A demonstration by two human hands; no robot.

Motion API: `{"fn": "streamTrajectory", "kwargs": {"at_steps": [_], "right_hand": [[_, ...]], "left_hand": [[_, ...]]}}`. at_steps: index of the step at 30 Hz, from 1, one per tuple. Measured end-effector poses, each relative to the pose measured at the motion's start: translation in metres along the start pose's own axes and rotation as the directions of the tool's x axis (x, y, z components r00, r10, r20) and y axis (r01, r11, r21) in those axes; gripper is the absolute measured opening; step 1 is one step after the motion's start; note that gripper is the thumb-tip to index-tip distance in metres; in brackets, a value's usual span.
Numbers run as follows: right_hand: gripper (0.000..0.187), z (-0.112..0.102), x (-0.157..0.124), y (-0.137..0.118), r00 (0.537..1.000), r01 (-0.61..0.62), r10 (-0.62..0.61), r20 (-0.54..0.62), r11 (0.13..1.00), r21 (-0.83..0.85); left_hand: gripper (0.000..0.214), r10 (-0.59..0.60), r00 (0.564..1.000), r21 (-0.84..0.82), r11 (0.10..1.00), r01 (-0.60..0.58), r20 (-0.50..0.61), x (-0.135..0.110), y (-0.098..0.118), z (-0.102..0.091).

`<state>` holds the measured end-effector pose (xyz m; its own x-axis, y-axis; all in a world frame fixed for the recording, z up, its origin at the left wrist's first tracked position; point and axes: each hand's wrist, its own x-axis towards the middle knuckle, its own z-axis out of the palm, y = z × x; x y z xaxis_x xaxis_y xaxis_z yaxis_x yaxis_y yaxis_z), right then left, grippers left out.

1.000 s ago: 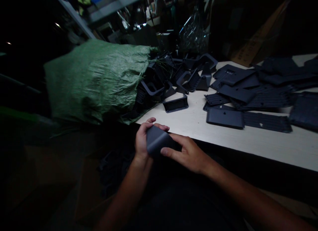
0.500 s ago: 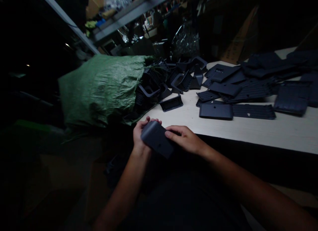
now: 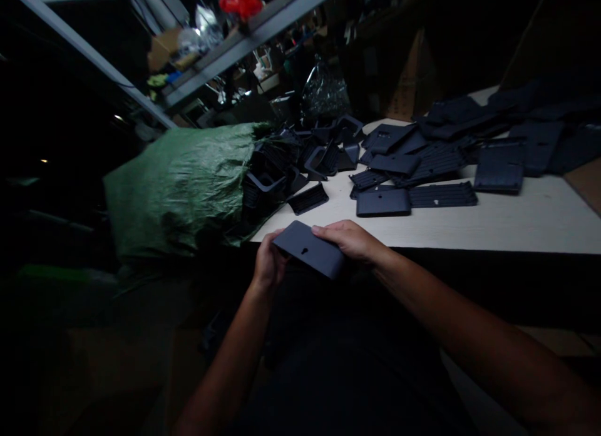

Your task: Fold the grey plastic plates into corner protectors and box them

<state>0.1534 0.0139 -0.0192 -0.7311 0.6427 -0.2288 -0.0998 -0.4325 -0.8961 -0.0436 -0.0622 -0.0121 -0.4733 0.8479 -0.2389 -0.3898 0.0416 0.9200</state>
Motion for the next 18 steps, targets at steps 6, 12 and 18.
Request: {"fn": "streamTrajectory", "kwargs": {"at_steps": [6, 12, 18], "right_hand": [[0.05, -0.001, 0.006, -0.007, 0.998, 0.055, -0.052, 0.032, 0.993, -0.108], [0.041, -0.012, 0.013, -0.016, 0.874, 0.387, -0.442, -0.201, 0.884, -0.262], [0.047, -0.007, 0.002, -0.016, 0.857, 0.393, -0.45, -0.251, 0.886, -0.246]], "left_hand": [[0.045, -0.127, 0.96, 0.197, 0.977, 0.078, 0.25, -0.012, 0.013, -0.007], [0.032, 0.048, 0.971, 0.191, 0.977, -0.094, 0.236, -0.012, 0.018, -0.018], [0.025, 0.355, 0.928, 0.094, 0.926, -0.366, 0.113, -0.008, 0.019, -0.024]]}}
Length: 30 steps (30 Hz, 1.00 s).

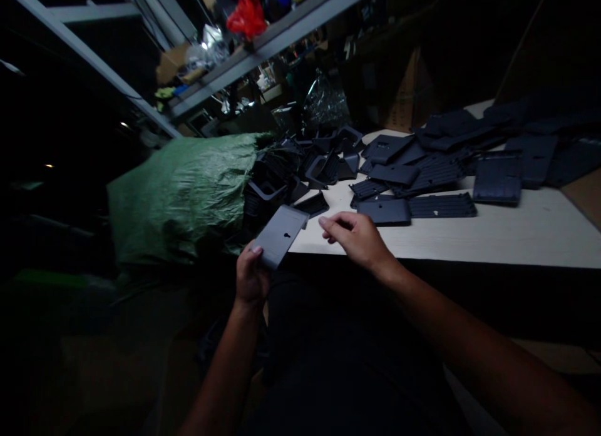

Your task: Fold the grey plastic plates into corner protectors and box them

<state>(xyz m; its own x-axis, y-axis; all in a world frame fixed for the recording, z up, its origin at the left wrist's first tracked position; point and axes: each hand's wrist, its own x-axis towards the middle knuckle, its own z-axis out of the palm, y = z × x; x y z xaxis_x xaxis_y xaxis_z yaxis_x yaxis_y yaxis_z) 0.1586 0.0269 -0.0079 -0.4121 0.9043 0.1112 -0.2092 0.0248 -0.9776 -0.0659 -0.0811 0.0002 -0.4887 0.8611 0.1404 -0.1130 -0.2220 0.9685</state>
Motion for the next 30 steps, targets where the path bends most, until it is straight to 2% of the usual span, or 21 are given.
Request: {"fn": "streamTrajectory", "kwargs": {"at_steps": [2, 4, 6, 8, 9, 12, 13, 15, 17, 18, 20, 22, 24, 26, 30], "right_hand": [[0.052, 0.01, -0.004, 0.0, 0.976, -0.165, 0.159, 0.147, 0.986, 0.032], [0.053, 0.02, -0.006, 0.0, 0.919, -0.336, 0.294, 0.261, 0.932, 0.135], [0.05, 0.027, -0.006, -0.001, 0.882, -0.434, 0.338, 0.327, 0.854, 0.287], [0.044, 0.029, -0.006, -0.002, 0.882, -0.442, 0.311, 0.355, 0.809, 0.388], [0.042, 0.029, -0.007, -0.002, 0.884, -0.43, 0.29, 0.367, 0.812, 0.394], [0.039, 0.029, -0.009, 0.001, 0.854, -0.404, 0.242, 0.46, 0.865, 0.296], [0.039, 0.03, -0.009, 0.002, 0.829, -0.407, 0.236, 0.507, 0.876, 0.257], [0.04, 0.036, -0.009, 0.007, 0.796, -0.383, 0.214, 0.566, 0.902, 0.198], [0.038, 0.045, -0.008, 0.013, 0.827, -0.305, 0.176, 0.535, 0.938, 0.164], [0.037, 0.05, -0.007, 0.017, 0.853, -0.268, 0.159, 0.498, 0.951, 0.155], [0.038, 0.058, -0.007, 0.025, 0.891, -0.233, 0.15, 0.428, 0.961, 0.15], [0.038, 0.064, -0.007, 0.031, 0.915, -0.209, 0.142, 0.377, 0.967, 0.145], [0.036, 0.067, -0.007, 0.034, 0.934, -0.156, 0.109, 0.342, 0.981, 0.115], [0.034, 0.069, -0.005, 0.034, 0.939, -0.124, 0.093, 0.332, 0.99, 0.072], [0.033, 0.074, 0.002, 0.03, 0.926, -0.145, 0.135, 0.352, 0.989, 0.003]], "left_hand": [[0.026, 0.015, 0.999, 0.009, 1.0, -0.015, 0.031, -0.003, 0.0, 0.002], [0.027, -0.012, 0.994, 0.061, 0.998, 0.005, 0.11, -0.008, -0.001, 0.002], [0.028, -0.072, 0.971, 0.127, 0.991, 0.044, 0.227, -0.011, -0.002, 0.001], [0.031, -0.129, 0.946, 0.128, 0.987, 0.095, 0.299, -0.01, -0.003, 0.0], [0.033, -0.148, 0.945, 0.093, 0.988, 0.126, 0.293, -0.007, -0.005, -0.001], [0.041, -0.268, 0.946, -0.055, 0.958, 0.283, 0.183, 0.004, -0.008, 0.003], [0.044, -0.343, 0.924, -0.095, 0.928, 0.361, 0.167, 0.009, -0.009, 0.007], [0.047, -0.499, 0.843, -0.166, 0.831, 0.531, 0.2, 0.016, -0.01, 0.016], [0.039, -0.573, 0.78, -0.243, 0.743, 0.624, 0.253, 0.021, -0.009, 0.027], [0.032, -0.578, 0.773, -0.285, 0.719, 0.634, 0.261, 0.023, -0.009, 0.033], [0.022, -0.549, 0.806, -0.36, 0.723, 0.59, 0.219, 0.022, -0.009, 0.041], [0.019, -0.502, 0.857, -0.387, 0.771, 0.505, 0.118, 0.02, -0.01, 0.046], [0.019, -0.456, 0.889, -0.366, 0.823, 0.435, 0.033, 0.018, -0.011, 0.047], [0.021, -0.423, 0.906, -0.344, 0.851, 0.396, -0.005, 0.017, -0.012, 0.044], [0.021, -0.393, 0.918, -0.347, 0.868, 0.355, -0.044, 0.018, -0.012, 0.034]]}}
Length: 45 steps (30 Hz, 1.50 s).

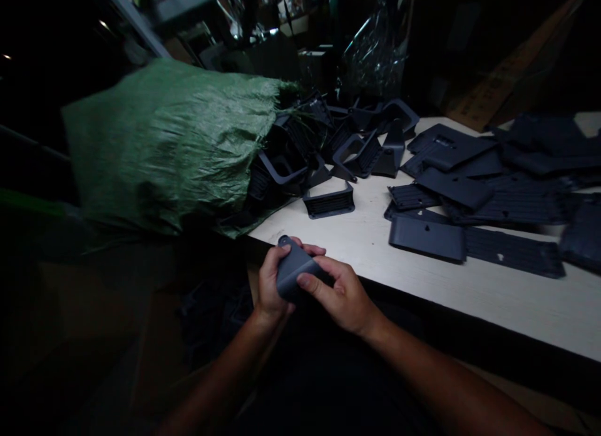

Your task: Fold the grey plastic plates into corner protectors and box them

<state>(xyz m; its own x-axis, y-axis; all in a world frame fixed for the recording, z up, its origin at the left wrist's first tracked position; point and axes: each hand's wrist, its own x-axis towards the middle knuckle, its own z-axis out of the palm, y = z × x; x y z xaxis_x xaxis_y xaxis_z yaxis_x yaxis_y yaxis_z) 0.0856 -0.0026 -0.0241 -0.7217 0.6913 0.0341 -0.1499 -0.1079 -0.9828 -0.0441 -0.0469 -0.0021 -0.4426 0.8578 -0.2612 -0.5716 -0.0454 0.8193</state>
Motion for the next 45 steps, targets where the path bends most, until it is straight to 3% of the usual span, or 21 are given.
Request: {"fn": "streamTrajectory", "kwargs": {"at_steps": [3, 7, 12, 16, 19, 22, 24, 26, 28, 31, 34, 35, 37, 40, 45], "right_hand": [[0.031, 0.006, 0.004, 0.0, 1.0, -0.021, 0.02, -0.015, 0.999, -0.045], [0.047, 0.008, 0.007, 0.003, 0.999, 0.017, -0.012, 0.035, 0.988, -0.151], [0.035, -0.005, 0.016, 0.003, 0.989, -0.01, 0.044, 0.141, 0.972, -0.233], [0.034, -0.012, 0.024, 0.005, 0.973, -0.01, 0.081, 0.217, 0.95, -0.311], [0.033, -0.009, 0.028, 0.007, 0.948, -0.067, 0.15, 0.281, 0.957, -0.283], [0.036, -0.002, 0.028, 0.012, 0.896, -0.215, 0.275, 0.35, 0.956, -0.2], [0.039, 0.001, 0.026, 0.016, 0.853, -0.33, 0.379, 0.358, 0.924, -0.192], [0.041, 0.001, 0.027, 0.02, 0.855, -0.358, 0.421, 0.303, 0.902, -0.242], [0.042, -0.003, 0.031, 0.022, 0.898, -0.31, 0.383, 0.215, 0.899, -0.309], [0.042, -0.017, 0.042, 0.018, 0.949, -0.252, 0.305, 0.078, 0.886, -0.388], [0.045, -0.032, 0.052, 0.013, 0.958, -0.27, 0.288, -0.021, 0.868, -0.418], [0.047, -0.035, 0.054, 0.012, 0.954, -0.288, 0.299, -0.04, 0.864, -0.413], [0.049, -0.038, 0.056, 0.012, 0.942, -0.328, 0.329, -0.066, 0.862, -0.387], [0.049, -0.039, 0.056, 0.016, 0.93, -0.366, 0.356, -0.095, 0.864, -0.345], [0.045, -0.038, 0.054, 0.025, 0.921, -0.389, 0.358, -0.153, 0.862, -0.326]], "left_hand": [[0.021, -0.029, 1.0, -0.038, 0.999, 0.029, 0.0, 0.003, 0.005, -0.007], [0.023, -0.046, 0.999, -0.072, 0.996, 0.045, -0.003, 0.007, 0.01, -0.016], [0.02, -0.012, 1.0, -0.122, 0.992, 0.009, -0.025, 0.013, 0.019, -0.03], [0.018, -0.078, 0.997, -0.211, 0.975, 0.07, -0.028, 0.018, 0.027, -0.041], [0.021, -0.12, 0.992, -0.227, 0.968, 0.108, -0.036, 0.02, 0.027, -0.055], [0.028, -0.201, 0.975, -0.185, 0.966, 0.181, -0.094, 0.016, 0.019, -0.078], [0.028, -0.315, 0.93, -0.212, 0.938, 0.274, -0.191, 0.01, 0.014, -0.096], [0.023, -0.382, 0.876, -0.278, 0.911, 0.304, -0.295, 0.004, 0.012, -0.116], [0.019, -0.343, 0.847, -0.308, 0.924, 0.226, -0.406, -0.001, 0.016, -0.142], [0.019, -0.159, 0.782, -0.265, 0.964, -0.008, -0.603, -0.004, 0.031, -0.195], [0.028, -0.023, 0.622, -0.188, 0.961, -0.202, -0.783, -0.004, 0.04, -0.262], [0.034, -0.019, 0.558, -0.171, 0.96, -0.223, -0.83, -0.005, 0.037, -0.283], [0.044, -0.074, 0.475, -0.183, 0.965, -0.188, -0.877, -0.007, 0.021, -0.318], [0.048, -0.229, 0.441, -0.27, 0.962, -0.032, -0.868, -0.014, -0.024, -0.345], [0.04, -0.407, 0.472, -0.353, 0.914, 0.202, -0.782, -0.022, -0.097, -0.341]]}}
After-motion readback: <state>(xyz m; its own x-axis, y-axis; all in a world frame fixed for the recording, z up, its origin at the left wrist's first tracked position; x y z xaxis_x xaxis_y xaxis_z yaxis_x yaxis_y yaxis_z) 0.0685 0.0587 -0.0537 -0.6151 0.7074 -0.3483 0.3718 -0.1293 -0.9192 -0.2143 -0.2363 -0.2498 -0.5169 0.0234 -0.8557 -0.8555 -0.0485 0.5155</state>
